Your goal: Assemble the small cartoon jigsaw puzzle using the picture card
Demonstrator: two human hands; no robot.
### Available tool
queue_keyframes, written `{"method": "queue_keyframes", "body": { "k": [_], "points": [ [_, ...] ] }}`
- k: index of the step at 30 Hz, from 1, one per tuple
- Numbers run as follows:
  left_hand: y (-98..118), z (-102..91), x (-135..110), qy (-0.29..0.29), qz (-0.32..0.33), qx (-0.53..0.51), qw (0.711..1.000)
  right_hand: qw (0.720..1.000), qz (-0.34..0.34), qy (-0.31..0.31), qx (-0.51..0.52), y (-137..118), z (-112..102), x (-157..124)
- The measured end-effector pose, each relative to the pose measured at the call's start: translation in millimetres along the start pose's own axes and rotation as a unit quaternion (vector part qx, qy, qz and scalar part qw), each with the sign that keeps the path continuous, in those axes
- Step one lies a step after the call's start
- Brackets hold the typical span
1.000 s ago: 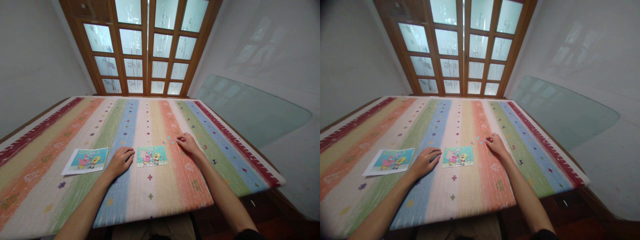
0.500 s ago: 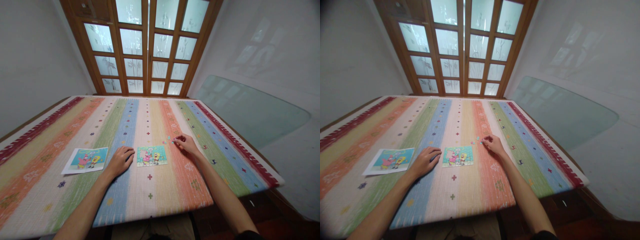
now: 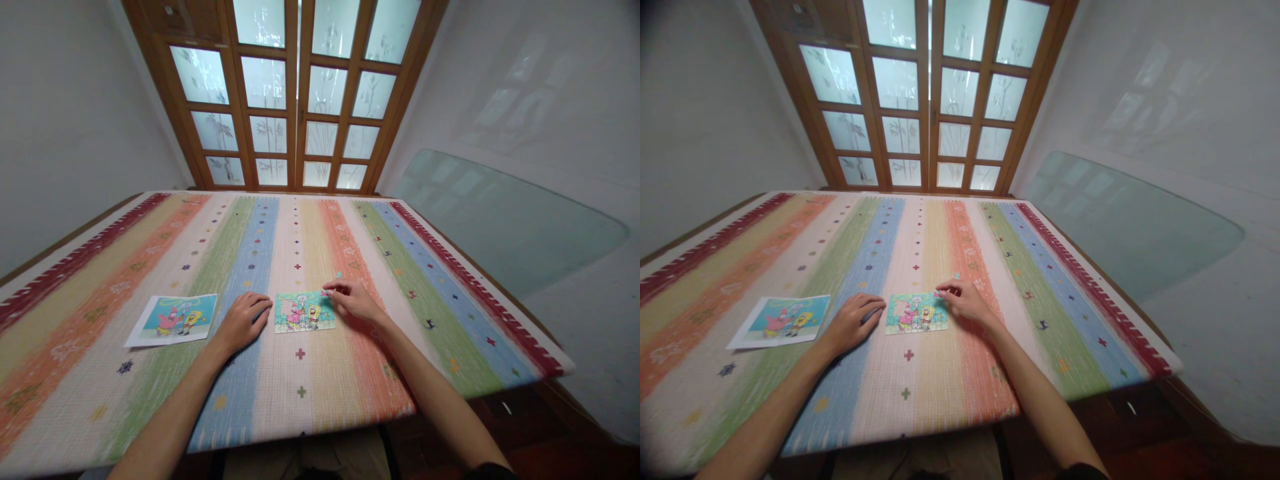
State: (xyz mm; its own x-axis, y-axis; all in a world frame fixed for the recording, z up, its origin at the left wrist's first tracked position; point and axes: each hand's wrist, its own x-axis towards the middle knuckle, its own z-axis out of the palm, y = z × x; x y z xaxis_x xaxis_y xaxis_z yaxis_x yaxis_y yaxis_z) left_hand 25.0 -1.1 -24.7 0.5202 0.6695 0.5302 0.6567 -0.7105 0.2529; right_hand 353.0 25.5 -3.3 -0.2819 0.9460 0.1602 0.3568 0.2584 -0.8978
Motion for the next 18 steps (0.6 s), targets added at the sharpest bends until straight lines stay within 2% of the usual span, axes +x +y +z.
{"method": "queue_keyframes", "body": {
  "k": [5,11,18],
  "points": [
    [0.7,1.0,0.0,-0.003,0.0,-0.004,1.0,1.0,-0.021,0.007,-0.011,2.0,6.2,-4.1],
    [5.2,-0.8,2.1,-0.006,-0.005,-0.01,1.0,0.999,0.012,-0.02,0.035,-5.7,8.3,-7.6],
    [8.0,-2.6,3.1,-0.009,-0.013,-0.02,1.0,0.998,-0.002,-0.035,0.044,-12.6,11.3,-9.8]
  ]
}}
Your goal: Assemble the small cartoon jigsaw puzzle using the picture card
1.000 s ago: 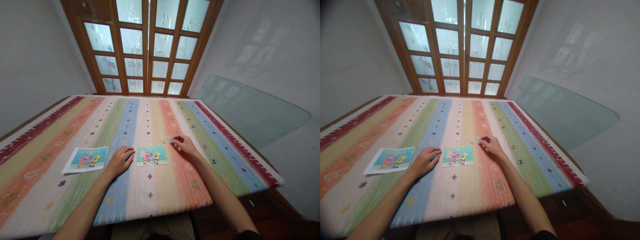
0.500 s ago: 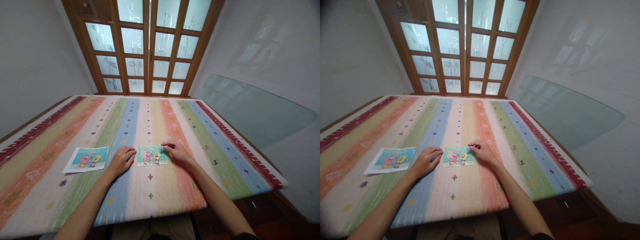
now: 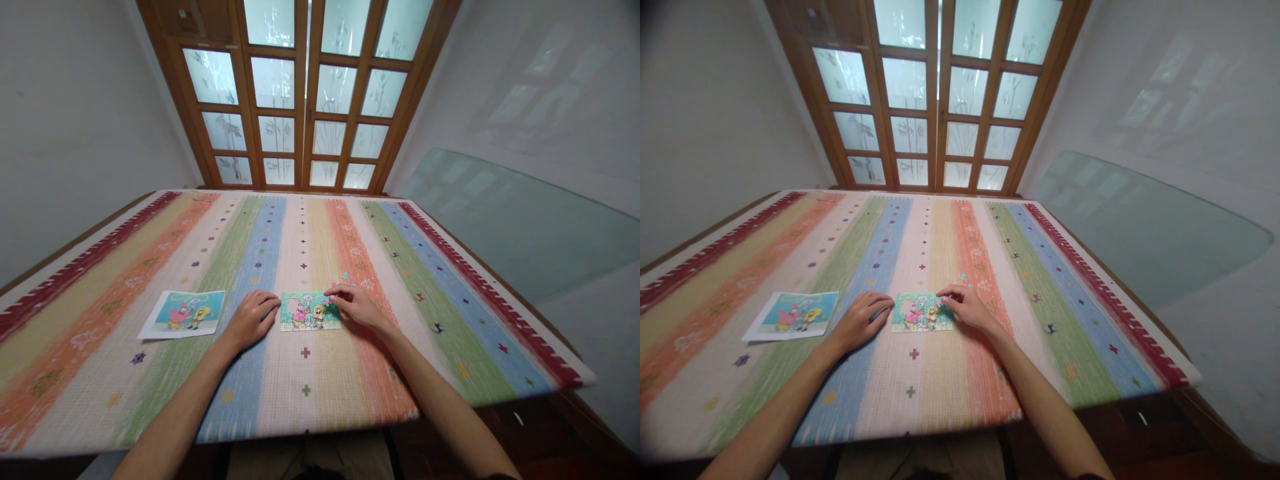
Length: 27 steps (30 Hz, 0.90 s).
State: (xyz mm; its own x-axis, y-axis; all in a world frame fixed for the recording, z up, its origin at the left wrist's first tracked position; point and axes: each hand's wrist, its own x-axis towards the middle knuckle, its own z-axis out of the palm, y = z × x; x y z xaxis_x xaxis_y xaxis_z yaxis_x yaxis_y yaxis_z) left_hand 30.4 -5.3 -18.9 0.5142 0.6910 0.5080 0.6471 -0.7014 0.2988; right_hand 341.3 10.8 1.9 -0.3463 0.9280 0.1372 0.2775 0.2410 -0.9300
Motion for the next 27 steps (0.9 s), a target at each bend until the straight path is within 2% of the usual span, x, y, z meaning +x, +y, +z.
{"method": "queue_keyframes", "body": {
  "k": [9,17,27],
  "points": [
    [1.1,0.4,-0.5,-0.005,0.002,-0.003,1.0,0.999,-0.02,-0.002,-0.031,-2.2,2.8,9.9],
    [0.0,1.6,-1.6,-0.004,0.001,-0.002,1.0,0.998,0.022,0.01,0.05,7.1,14.5,5.2],
    [0.4,1.1,-1.0,-0.012,0.008,-0.004,1.0,0.99,0.042,0.035,0.128,1.7,16.1,2.2]
  ]
}}
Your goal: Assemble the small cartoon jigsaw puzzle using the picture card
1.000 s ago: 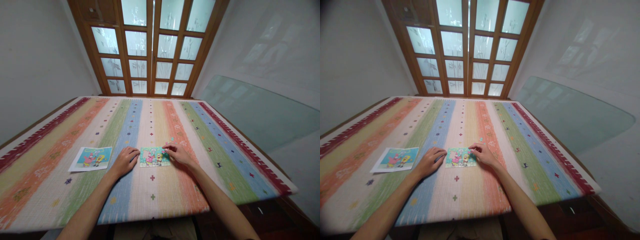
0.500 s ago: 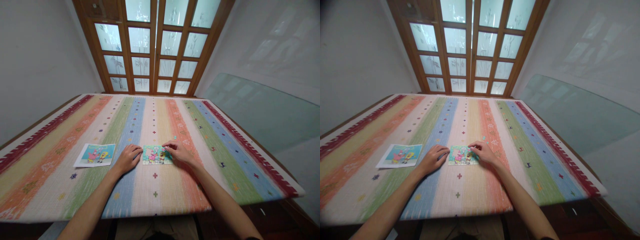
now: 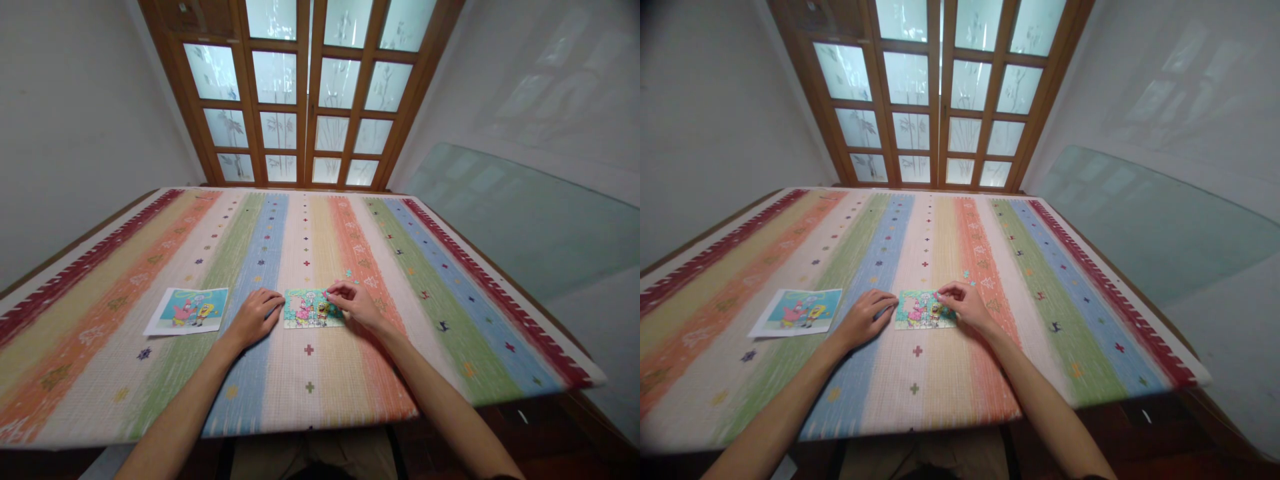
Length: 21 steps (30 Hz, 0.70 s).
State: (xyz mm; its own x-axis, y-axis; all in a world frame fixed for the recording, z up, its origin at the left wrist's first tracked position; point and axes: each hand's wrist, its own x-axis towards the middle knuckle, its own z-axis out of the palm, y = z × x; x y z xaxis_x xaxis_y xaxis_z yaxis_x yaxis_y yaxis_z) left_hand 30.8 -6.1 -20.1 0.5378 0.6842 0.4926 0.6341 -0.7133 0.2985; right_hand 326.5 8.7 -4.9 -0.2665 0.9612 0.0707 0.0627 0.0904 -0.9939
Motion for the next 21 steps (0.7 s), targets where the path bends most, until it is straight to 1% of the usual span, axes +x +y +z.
{"method": "queue_keyframes", "body": {
  "k": [9,21],
  "points": [
    [0.1,1.4,-0.3,0.008,-0.001,-0.007,1.0,0.999,0.028,0.014,0.034,-3.3,4.2,-3.4],
    [-1.5,3.7,-0.8,0.03,0.018,-0.003,0.999,0.999,0.027,0.021,0.036,-5.1,6.5,-4.2]
  ]
}}
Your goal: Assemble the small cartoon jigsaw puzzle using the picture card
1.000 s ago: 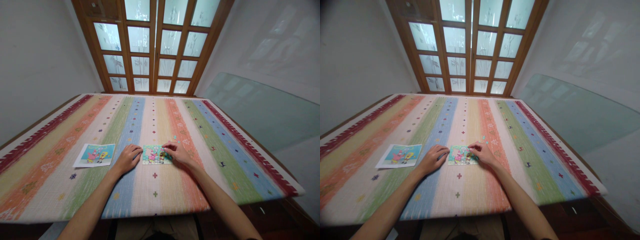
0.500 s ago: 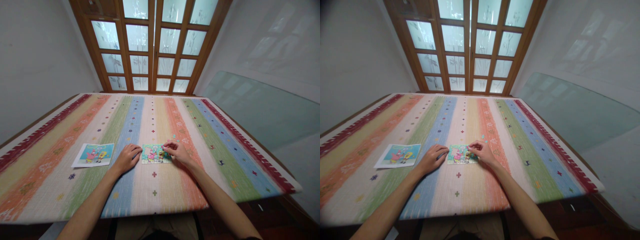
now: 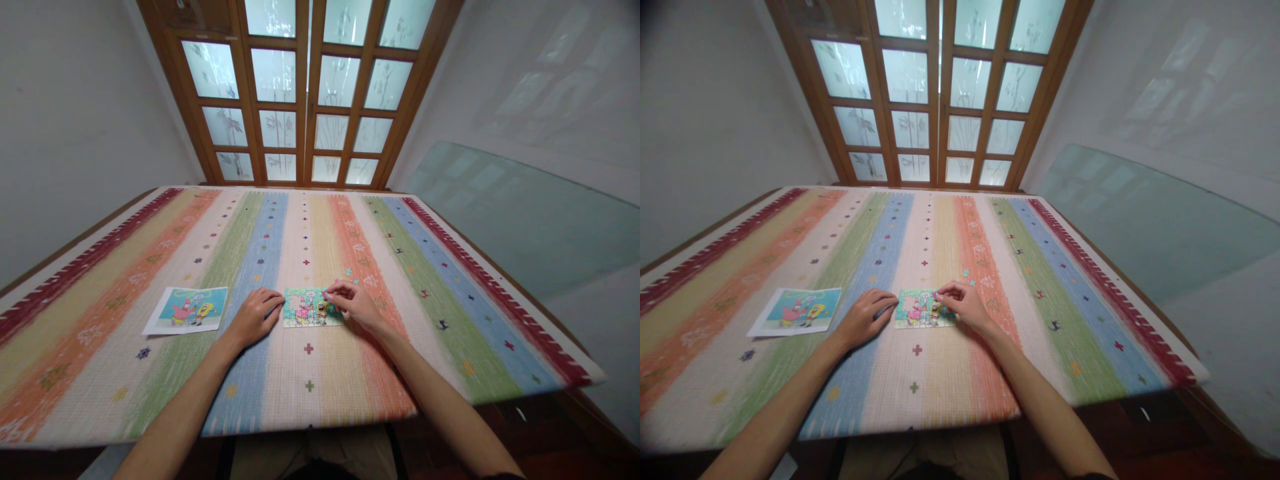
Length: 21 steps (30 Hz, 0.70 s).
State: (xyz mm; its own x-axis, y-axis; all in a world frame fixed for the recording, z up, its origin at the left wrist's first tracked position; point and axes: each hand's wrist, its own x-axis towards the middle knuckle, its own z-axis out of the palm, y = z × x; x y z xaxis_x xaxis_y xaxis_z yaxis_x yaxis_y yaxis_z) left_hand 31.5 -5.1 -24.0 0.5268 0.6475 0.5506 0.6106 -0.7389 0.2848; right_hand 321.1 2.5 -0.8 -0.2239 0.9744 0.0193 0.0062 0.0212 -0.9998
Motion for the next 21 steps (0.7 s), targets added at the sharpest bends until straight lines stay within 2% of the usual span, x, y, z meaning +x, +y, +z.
{"method": "queue_keyframes", "body": {
  "k": [21],
  "points": [
    [0.0,-0.6,0.9,-0.004,0.0,0.003,1.0,0.999,-0.009,-0.02,-0.044,5.7,-4.3,1.4]
  ]
}}
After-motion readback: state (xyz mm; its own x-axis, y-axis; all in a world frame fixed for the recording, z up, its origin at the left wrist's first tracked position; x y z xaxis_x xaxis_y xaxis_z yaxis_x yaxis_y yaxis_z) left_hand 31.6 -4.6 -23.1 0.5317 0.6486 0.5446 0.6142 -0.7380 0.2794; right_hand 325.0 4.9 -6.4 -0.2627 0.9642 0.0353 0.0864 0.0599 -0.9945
